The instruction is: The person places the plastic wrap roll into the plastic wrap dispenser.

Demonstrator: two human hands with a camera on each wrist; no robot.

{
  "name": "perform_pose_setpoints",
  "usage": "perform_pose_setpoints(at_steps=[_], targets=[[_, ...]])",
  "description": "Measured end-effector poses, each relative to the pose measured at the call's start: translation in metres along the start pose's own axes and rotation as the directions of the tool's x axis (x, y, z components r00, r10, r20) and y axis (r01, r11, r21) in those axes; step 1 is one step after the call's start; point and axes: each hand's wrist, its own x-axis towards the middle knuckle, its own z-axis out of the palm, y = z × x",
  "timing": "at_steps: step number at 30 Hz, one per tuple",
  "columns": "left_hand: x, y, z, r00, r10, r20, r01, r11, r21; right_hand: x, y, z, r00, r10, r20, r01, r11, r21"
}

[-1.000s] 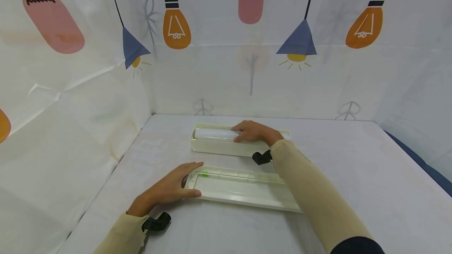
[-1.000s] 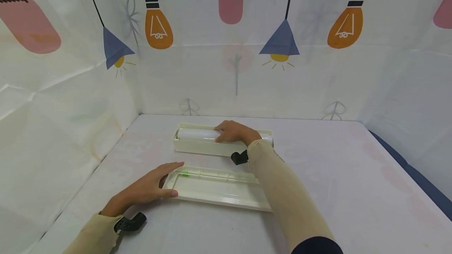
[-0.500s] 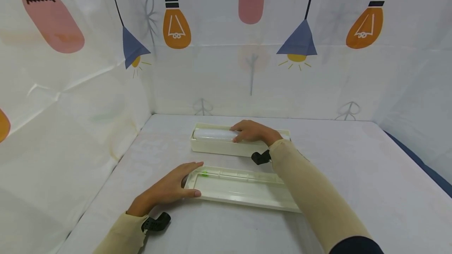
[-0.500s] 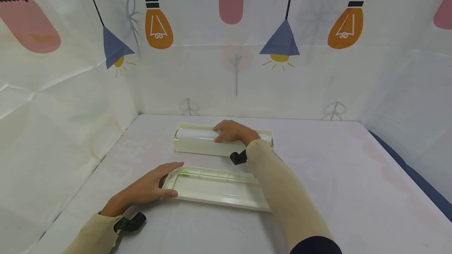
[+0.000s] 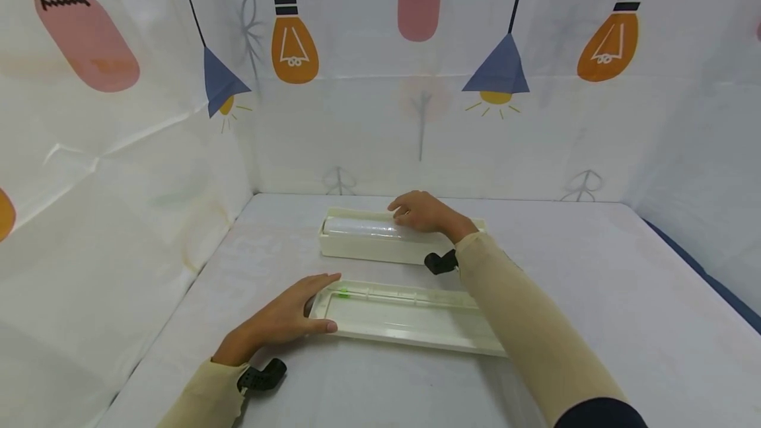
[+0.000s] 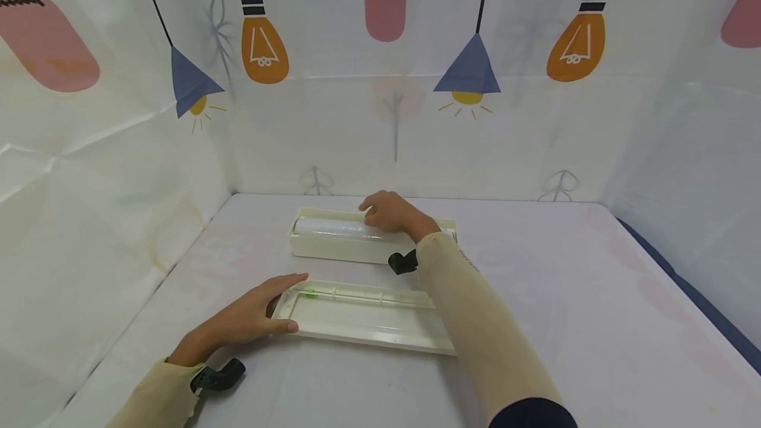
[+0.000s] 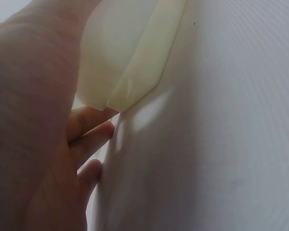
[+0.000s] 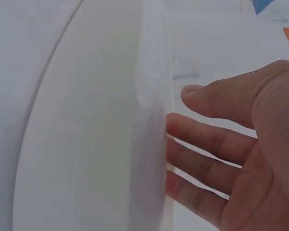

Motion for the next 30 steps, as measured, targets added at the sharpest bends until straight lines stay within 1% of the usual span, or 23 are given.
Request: perform_pose_setpoints(at_steps=[4, 8, 13, 18, 20, 25, 30], targets=[[0.000, -0.002, 0.001, 1.000, 0.005, -0.002, -0.005, 1.000, 0.005, -0.008, 0.003, -0.007, 0.999, 0.009, -0.038, -0.008, 1.000, 0.013], [0.000, -0.004, 0.002, 1.000, 0.002, 0.001, -0.002, 1.000, 0.001, -0.022, 0.008, -0.012, 0.996, 0.027, -0.087, -0.023, 0.999, 0.047], [-0.001, -0.005, 0.003, 1.000, -0.007, 0.003, 0.007, 1.000, -0.002, -0.043, 0.018, -0.019, 0.984, 0.053, -0.170, -0.032, 0.992, 0.123], [-0.002, -0.003, 0.002, 1.000, -0.028, 0.003, 0.028, 1.000, -0.010, -0.062, 0.032, -0.025, 0.973, 0.052, -0.227, -0.014, 0.986, 0.165], [-0.002, -0.003, 0.003, 1.000, -0.025, 0.006, 0.025, 1.000, -0.012, -0.070, 0.037, -0.027, 0.969, 0.055, -0.242, -0.006, 0.980, 0.198], [-0.002, -0.004, 0.003, 1.000, -0.017, 0.015, 0.017, 1.000, -0.001, -0.094, 0.049, -0.032, 0.959, 0.081, -0.273, 0.005, 0.955, 0.298], [-0.001, -0.004, 0.001, 1.000, -0.010, 0.000, 0.010, 1.000, 0.006, -0.116, 0.054, -0.033, 0.948, 0.109, -0.298, 0.001, 0.938, 0.348]])
